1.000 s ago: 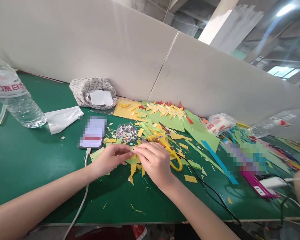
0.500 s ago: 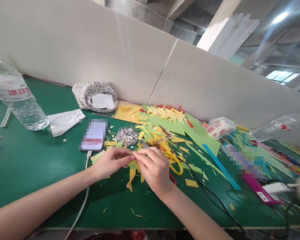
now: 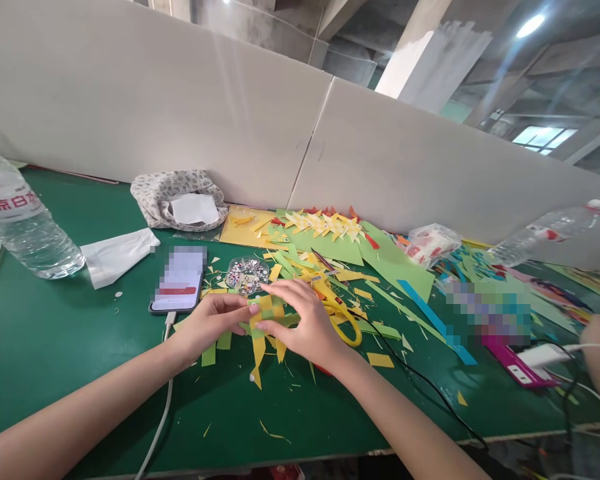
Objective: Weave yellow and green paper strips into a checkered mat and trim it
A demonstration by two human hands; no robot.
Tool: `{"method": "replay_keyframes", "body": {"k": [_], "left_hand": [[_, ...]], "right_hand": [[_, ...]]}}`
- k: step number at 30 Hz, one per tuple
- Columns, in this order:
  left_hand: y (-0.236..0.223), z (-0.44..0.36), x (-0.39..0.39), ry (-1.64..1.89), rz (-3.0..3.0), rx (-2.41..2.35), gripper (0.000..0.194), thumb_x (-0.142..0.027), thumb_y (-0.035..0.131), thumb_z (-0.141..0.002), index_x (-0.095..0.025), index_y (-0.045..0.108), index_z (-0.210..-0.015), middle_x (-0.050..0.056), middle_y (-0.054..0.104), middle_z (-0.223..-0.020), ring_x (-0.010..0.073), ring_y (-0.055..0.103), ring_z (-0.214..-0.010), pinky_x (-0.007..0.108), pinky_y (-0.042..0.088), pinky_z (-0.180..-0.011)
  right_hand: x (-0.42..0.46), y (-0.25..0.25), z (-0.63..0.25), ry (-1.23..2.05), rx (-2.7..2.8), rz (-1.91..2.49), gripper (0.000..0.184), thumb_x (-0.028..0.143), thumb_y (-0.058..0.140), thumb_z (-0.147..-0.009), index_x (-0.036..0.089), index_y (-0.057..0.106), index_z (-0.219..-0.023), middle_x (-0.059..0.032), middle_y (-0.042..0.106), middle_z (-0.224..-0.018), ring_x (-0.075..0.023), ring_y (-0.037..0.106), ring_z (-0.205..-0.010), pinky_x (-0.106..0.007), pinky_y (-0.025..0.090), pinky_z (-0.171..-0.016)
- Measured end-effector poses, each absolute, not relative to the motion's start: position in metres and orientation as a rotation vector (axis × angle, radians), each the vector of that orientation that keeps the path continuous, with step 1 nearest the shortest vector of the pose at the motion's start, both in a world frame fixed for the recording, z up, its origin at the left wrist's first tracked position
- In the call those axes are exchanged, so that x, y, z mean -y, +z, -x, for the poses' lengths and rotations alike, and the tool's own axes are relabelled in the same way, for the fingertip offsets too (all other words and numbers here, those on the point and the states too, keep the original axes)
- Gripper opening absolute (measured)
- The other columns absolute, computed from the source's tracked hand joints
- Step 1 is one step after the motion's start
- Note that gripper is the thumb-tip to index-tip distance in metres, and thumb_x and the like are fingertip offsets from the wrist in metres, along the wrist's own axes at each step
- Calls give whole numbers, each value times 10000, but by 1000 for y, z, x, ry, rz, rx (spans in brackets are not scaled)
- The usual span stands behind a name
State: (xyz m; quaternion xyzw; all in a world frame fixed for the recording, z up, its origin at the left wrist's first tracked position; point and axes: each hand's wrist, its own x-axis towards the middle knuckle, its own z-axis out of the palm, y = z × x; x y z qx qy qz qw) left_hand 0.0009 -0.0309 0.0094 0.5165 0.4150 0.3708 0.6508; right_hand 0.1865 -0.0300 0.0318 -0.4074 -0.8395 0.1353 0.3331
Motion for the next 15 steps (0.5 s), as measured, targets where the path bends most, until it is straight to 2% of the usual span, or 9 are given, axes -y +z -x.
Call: {"method": "replay_keyframes", "body": {"k": [4, 9, 12, 15], "left_hand": [[12, -1, 32, 867, -1162, -949, 121, -296, 663, -688, -186, 641, -643, -28, 544, -665, 104, 528, -665, 206, 489, -654], [9, 1, 31, 898, -1165, -966, 135, -319, 661, -692, -185, 661, -677, -3, 616, -739, 131, 568, -746, 228, 500, -689], [7, 3, 30, 949, -1147, -970, 180, -365, 658, -702, -187, 678, -712, 2, 640, -768, 137, 585, -764, 244, 511, -711], [5, 3, 30, 983, -1132, -982, 243, -421, 641, -713, -189, 686, -769, 16, 657, -832, 150, 597, -806, 261, 524, -730]], "right_hand": [[23, 35, -196, 721, 1998, 1260, 409, 379, 647, -724, 268, 546, -1105, -38, 610, -1028, -204, 550, -993, -380, 455, -834], [15, 35, -201, 1281, 1581, 1275, 559, 329, 747, -605, 236, 512, -1103, -27, 591, -921, -145, 596, -728, -327, 504, -704], [16, 35, -197, 1407, 1328, 1202, 607, 267, 760, -586, 216, 473, -1118, -17, 600, -854, -150, 600, -760, -313, 508, -708], [17, 33, -193, 1457, 1237, 1216, 578, 248, 755, -591, 204, 479, -1097, 2, 601, -787, -142, 604, -737, -284, 500, -665]]}}
